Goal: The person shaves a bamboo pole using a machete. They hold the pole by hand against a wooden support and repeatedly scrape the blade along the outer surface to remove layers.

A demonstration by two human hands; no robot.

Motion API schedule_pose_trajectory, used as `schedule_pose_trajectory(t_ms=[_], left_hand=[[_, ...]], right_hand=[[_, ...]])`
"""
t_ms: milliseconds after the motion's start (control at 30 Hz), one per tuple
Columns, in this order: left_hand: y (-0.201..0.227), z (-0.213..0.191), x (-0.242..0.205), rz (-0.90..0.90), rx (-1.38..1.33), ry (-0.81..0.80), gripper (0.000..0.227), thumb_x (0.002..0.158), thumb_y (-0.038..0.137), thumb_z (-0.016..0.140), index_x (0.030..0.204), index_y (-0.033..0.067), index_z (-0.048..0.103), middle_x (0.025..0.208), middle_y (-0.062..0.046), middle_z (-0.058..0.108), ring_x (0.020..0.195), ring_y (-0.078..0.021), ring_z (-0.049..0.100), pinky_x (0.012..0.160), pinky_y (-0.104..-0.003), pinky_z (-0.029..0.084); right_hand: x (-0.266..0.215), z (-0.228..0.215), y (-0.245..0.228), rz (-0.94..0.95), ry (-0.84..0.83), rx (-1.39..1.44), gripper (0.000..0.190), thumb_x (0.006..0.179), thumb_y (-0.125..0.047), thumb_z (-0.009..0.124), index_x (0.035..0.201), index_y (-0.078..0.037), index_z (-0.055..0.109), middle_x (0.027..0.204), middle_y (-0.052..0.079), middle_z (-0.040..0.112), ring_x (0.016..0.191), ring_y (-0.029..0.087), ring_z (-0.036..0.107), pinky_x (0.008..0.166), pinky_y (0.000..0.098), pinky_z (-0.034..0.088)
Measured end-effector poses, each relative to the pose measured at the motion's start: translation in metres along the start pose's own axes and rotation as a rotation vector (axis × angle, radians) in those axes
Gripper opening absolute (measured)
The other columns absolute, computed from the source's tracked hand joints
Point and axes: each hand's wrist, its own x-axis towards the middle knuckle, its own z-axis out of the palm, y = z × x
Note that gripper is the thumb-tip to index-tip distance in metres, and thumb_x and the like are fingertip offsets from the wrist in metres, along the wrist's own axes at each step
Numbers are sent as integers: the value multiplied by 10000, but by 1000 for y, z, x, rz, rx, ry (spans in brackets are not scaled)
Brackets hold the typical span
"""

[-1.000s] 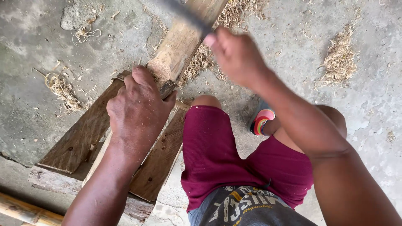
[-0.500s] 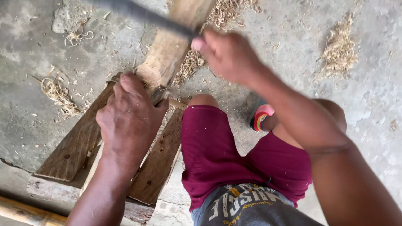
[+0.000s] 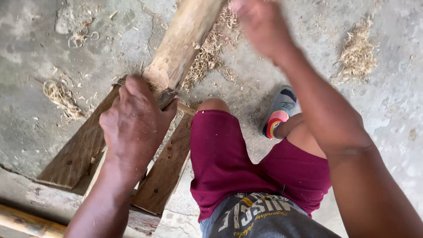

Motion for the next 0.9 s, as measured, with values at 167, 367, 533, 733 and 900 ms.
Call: schedule_pose_trajectory(t_ms=[167, 367, 533, 733, 900], left_hand=[[-2, 6, -2, 35, -15, 91, 722, 837, 656, 810, 974, 45, 451, 718, -106, 610, 509, -204, 624, 380, -350, 524], [-14, 10, -1, 167, -30, 226, 747, 818, 627, 867, 1027, 49, 441, 659, -49, 546, 454, -144, 533, 359, -301, 474], [-20, 22, 1, 124, 1, 217, 773, 797, 686, 880, 896, 77, 416, 615, -13, 518, 436, -103, 502, 335, -311, 462], [-22, 17, 4, 143, -98, 184, 700, 830, 578, 876, 991, 47, 450, 614, -18, 549, 431, -106, 527, 345, -285, 465], [-21, 18, 1, 108, -44, 127, 753, 803, 655, 871, 956, 45, 456, 595, -39, 559, 396, -135, 534, 302, -306, 456]], right_hand=[[-1, 9, -3, 479, -7, 18, 285, 1196, -209, 574, 968, -40, 550, 750, 77, 558, 615, 127, 503, 535, 323, 432], [-13, 33, -43, 368, -419, -219, 308, 1149, -314, 596, 971, -63, 600, 602, 73, 550, 472, 191, 492, 446, 373, 424], [16, -13, 9, 368, 16, -166, 233, 1209, -199, 536, 1070, -27, 608, 712, 65, 608, 579, 173, 576, 544, 382, 485], [-14, 47, -96, 362, -507, -140, 324, 1134, -293, 541, 946, -47, 636, 593, 40, 553, 422, 157, 453, 362, 332, 393], [22, -3, -26, 330, -73, -84, 239, 1150, -205, 529, 1078, -32, 677, 705, 15, 626, 554, 91, 552, 500, 280, 460]])
